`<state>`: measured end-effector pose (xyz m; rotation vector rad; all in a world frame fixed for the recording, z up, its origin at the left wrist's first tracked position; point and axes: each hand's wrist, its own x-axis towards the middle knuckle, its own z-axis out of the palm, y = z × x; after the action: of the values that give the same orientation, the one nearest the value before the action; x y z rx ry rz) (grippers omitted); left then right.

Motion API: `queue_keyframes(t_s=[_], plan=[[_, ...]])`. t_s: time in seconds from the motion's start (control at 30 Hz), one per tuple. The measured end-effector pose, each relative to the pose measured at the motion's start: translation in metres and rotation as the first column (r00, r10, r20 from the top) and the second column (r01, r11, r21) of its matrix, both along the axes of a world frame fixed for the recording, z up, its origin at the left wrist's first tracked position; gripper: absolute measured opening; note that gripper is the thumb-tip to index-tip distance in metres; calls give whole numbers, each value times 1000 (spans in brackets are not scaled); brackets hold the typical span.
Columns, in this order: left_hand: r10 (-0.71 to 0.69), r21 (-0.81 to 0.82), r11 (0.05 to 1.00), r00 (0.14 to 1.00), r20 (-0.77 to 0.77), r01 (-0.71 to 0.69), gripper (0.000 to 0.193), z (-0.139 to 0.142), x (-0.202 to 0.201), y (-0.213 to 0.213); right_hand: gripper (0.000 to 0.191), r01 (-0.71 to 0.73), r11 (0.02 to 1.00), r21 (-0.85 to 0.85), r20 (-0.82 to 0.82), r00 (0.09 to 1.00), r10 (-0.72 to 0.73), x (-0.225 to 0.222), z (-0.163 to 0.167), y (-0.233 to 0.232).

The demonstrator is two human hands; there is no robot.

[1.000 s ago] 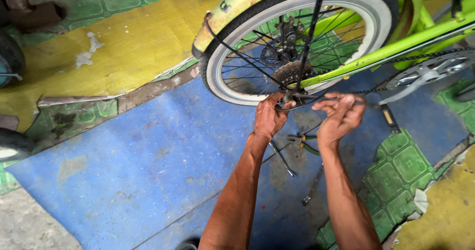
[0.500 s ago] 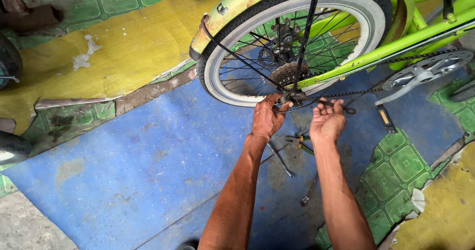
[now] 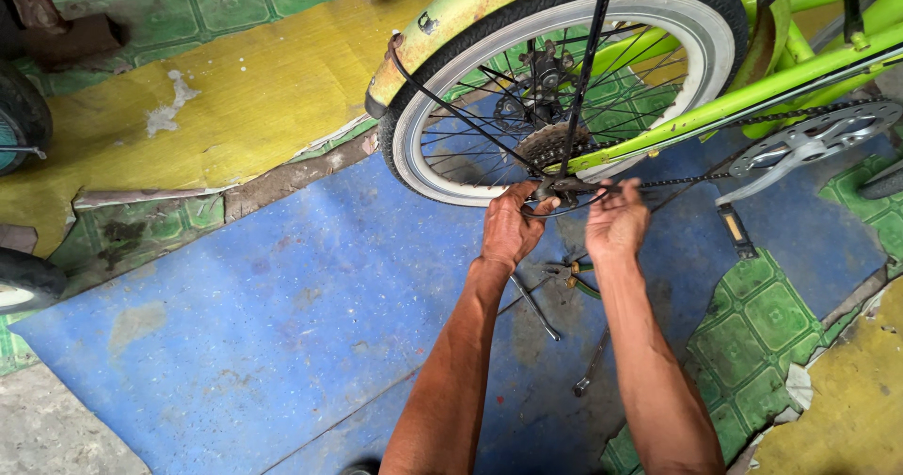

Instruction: The person adjusts the rear derailleur and gear cable on a green bicycle using a wrench and pliers. They repeatedly tighten the cable anchor bolt and test the gear shifting by rotating the rear wheel.

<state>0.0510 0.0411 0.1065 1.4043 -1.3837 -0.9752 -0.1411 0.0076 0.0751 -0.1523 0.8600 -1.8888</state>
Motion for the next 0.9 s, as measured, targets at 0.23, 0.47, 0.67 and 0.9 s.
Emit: queue_keyframes(t_s=[0.23, 0.47, 0.67, 0.9], plan=[[11, -10, 1000, 1000, -12, -11, 48, 3, 0, 1, 22, -116, 931, -346, -781, 585, -217, 30, 54, 50], [-7, 29, 1000, 1000, 4, 7, 50, 3, 2, 0, 28, 74, 985, -154, -367, 921, -126, 10, 36, 41], [9, -7, 1000, 1000, 3, -9, 51, 2, 1, 0, 24, -2, 999, 40, -88, 996, 5, -6, 4, 27], [5, -11, 1000, 1000, -12, -5, 49, -2, 1, 0, 16, -4, 998, 60, 75, 997, 0, 0, -17, 10]])
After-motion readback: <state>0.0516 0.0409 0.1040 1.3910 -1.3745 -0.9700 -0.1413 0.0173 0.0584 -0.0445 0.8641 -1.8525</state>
